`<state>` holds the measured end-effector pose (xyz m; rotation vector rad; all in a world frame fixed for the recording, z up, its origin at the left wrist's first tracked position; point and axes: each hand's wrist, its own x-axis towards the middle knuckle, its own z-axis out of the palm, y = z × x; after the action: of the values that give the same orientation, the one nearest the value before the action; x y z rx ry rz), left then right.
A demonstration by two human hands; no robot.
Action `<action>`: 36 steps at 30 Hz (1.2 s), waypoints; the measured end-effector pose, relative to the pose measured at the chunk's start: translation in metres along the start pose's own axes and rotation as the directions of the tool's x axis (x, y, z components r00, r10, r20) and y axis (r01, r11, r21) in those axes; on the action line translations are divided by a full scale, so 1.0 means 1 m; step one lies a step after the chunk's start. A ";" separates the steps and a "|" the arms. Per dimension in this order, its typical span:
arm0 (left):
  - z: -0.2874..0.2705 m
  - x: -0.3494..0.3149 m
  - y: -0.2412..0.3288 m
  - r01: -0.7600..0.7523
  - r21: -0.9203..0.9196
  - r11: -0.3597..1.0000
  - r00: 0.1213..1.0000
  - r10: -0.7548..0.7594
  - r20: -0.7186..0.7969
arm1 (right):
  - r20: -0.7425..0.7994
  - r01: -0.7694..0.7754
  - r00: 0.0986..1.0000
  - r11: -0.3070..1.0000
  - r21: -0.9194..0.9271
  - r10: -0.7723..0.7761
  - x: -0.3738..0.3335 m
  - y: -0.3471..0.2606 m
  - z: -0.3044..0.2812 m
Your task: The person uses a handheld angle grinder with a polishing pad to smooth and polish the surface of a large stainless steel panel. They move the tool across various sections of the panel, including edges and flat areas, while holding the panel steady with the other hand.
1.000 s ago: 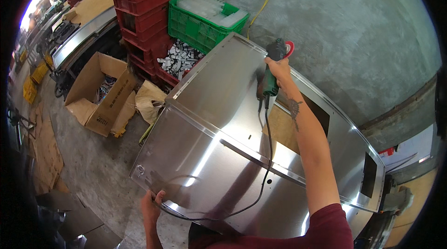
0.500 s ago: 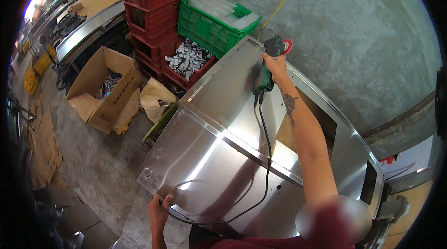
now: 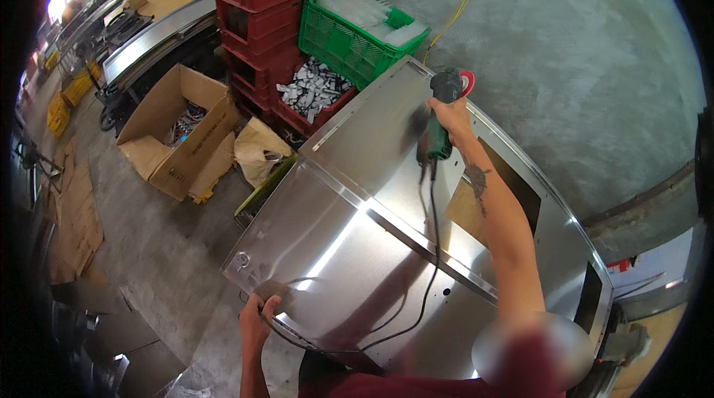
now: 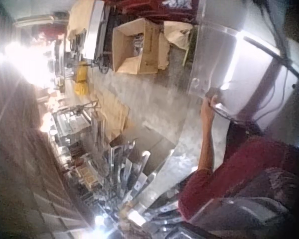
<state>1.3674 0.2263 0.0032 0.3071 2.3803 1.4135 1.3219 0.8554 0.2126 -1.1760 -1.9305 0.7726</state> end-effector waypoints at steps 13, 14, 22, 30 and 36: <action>0.007 0.001 -0.002 -0.105 0.040 0.994 0.992 0.107 -0.060 | 0.683 0.187 0.723 0.981 -0.048 -0.104 -0.179 -0.078 -0.093; 0.008 -0.004 -0.002 -0.170 0.052 0.984 0.981 0.174 -0.080 | 0.694 0.179 0.711 0.984 -0.022 -0.114 -0.187 -0.078 -0.097; 0.007 -0.055 -0.036 -0.078 -0.038 0.996 0.997 0.077 -0.016 | 0.655 0.176 0.753 0.977 -0.120 -0.055 -0.229 -0.040 -0.176; 0.011 -0.143 -0.055 -0.060 0.072 0.996 0.997 0.056 0.046 | 0.527 0.057 0.843 0.953 -0.297 0.113 -0.284 0.032 -0.284; 0.024 -0.170 -0.055 -0.082 -0.027 0.996 0.995 0.084 0.061 | 0.476 0.120 0.879 0.980 -0.157 -0.032 -0.307 0.066 -0.276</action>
<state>1.5327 0.1584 -0.0233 0.4422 2.3233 1.4467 1.6767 0.6351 0.2270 -1.0753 -2.4812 0.9190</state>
